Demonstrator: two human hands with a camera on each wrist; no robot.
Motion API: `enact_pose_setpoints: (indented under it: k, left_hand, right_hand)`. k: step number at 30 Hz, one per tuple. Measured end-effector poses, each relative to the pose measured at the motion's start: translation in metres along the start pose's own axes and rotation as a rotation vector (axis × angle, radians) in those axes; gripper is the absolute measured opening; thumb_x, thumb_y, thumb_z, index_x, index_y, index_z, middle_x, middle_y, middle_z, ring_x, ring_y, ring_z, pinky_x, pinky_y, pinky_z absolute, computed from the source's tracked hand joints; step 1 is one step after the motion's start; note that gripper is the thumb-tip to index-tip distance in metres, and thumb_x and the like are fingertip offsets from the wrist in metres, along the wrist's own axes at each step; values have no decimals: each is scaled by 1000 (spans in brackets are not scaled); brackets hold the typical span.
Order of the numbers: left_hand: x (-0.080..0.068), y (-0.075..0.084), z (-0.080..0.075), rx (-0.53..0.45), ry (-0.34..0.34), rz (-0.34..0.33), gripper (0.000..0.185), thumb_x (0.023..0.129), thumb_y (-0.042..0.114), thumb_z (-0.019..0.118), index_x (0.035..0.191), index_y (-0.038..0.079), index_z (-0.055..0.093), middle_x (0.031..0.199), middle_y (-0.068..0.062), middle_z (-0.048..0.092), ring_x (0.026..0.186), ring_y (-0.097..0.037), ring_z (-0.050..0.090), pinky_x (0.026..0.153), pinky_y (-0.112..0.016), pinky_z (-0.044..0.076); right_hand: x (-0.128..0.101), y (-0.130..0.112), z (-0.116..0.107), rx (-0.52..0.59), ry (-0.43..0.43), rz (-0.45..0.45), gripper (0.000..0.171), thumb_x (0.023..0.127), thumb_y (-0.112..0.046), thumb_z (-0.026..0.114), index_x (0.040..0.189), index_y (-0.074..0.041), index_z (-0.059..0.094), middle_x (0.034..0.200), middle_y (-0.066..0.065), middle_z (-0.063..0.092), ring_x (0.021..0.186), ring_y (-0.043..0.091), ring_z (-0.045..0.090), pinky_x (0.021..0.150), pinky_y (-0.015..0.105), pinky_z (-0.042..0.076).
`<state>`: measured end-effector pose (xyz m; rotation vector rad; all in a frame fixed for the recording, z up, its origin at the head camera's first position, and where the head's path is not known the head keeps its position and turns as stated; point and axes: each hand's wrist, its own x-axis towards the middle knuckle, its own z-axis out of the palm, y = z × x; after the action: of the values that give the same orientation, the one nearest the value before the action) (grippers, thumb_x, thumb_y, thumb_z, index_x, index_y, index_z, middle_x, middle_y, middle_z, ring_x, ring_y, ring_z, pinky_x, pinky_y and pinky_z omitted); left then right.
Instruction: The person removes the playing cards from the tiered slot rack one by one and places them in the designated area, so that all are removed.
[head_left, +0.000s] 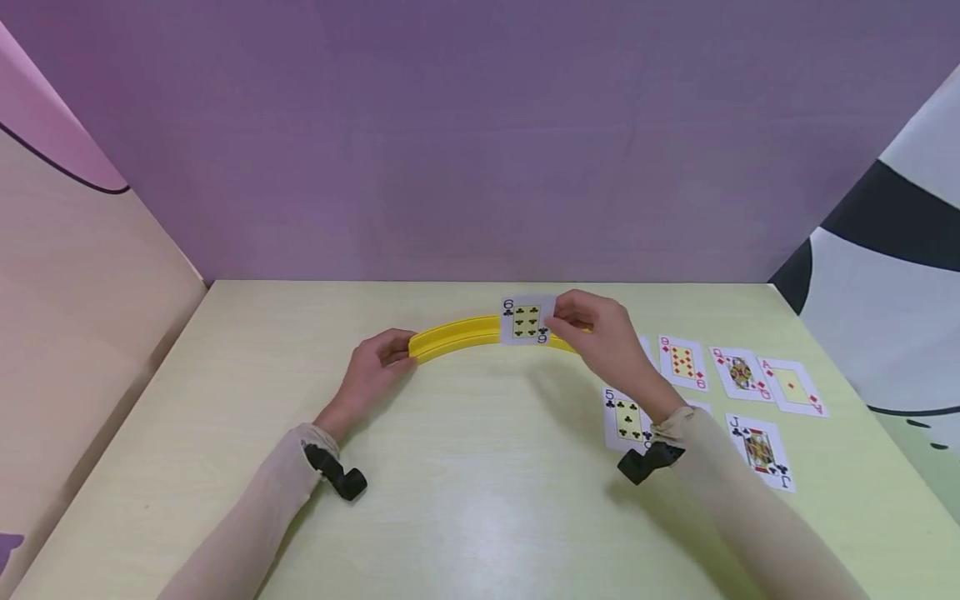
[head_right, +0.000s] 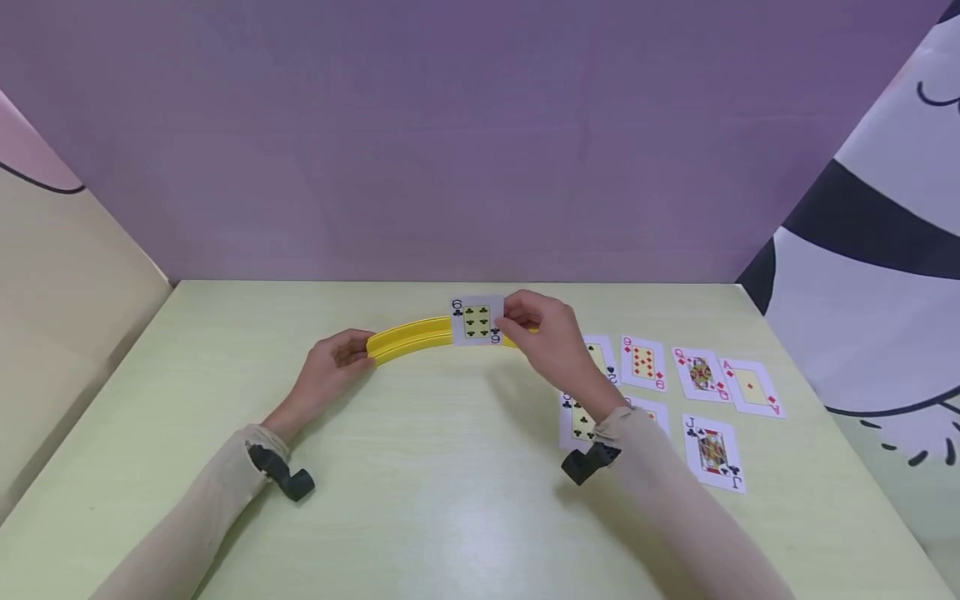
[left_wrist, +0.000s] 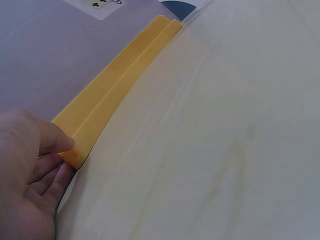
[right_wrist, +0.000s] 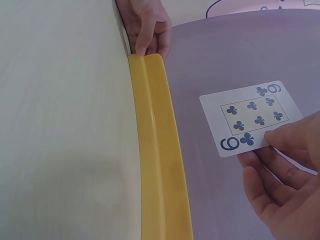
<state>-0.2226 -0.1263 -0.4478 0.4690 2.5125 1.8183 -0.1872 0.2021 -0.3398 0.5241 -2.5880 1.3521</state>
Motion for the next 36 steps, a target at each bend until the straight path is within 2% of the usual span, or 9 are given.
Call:
enact_pose_setpoints:
  k: [6,8,12,15,20,24,28,36]
  left_hand:
    - [1,-1,-1,3,0,14,37,91,-2,69,127,1,63,124,-17,66,110,-30,65,98,-36,54]
    - [0,-1,-2,2,4,11,36,91,-2,69,127,1,63,123,-17,66,109,-29,65,97,-34,54]
    - [-8,19,-5,12,-4,12,34,91,-6,66,126,-6,62,122,-22,65,109,-34,65,96,-33,55]
    - [-8,21,-7,-12,-15,16,35,91,-9,63,126,-10,59,123,-27,63,112,-40,63,97,-37,55]
    - [1,-5,-7,-56,-12,28,37,92,-8,64,128,-7,60,124,-25,64,114,-38,62,97,-38,54]
    - [1,-8,-8,-55,-4,31,36,91,-5,67,127,-2,62,123,-21,66,112,-34,64,95,-33,56]
    - [0,-8,-8,-44,-1,29,35,91,-4,67,125,1,64,121,-17,67,109,-30,65,92,-27,56]
    - [-1,-7,-14,-33,0,22,34,91,-3,68,125,1,64,121,-17,67,109,-30,65,92,-27,56]
  right_hand:
    - [-17,7,-13,-54,20,21,14,95,-16,70,103,-5,67,98,8,72,91,21,67,78,15,54]
    - [-22,9,-16,-69,21,22,14,95,-16,69,103,-5,67,97,7,72,89,19,67,76,16,53]
    - [-31,13,-23,-96,24,7,10,95,-15,69,101,-7,67,95,5,72,87,17,68,73,17,53]
    - [-37,15,-28,-118,30,-7,9,96,-15,68,102,-8,67,94,4,72,87,15,68,76,15,53]
    - [-47,16,-35,-124,52,-18,9,95,-12,69,102,-8,67,93,5,72,85,12,67,77,12,51]
    - [-56,16,-40,-146,58,-14,9,95,-12,69,103,-8,67,93,5,72,84,10,66,75,12,51]
    - [-68,18,-46,-171,73,31,11,94,-13,70,105,-9,68,95,4,72,85,5,65,76,9,50]
    - [-86,23,-56,-214,95,72,15,95,-16,69,107,-7,67,96,6,71,86,-2,64,79,6,49]
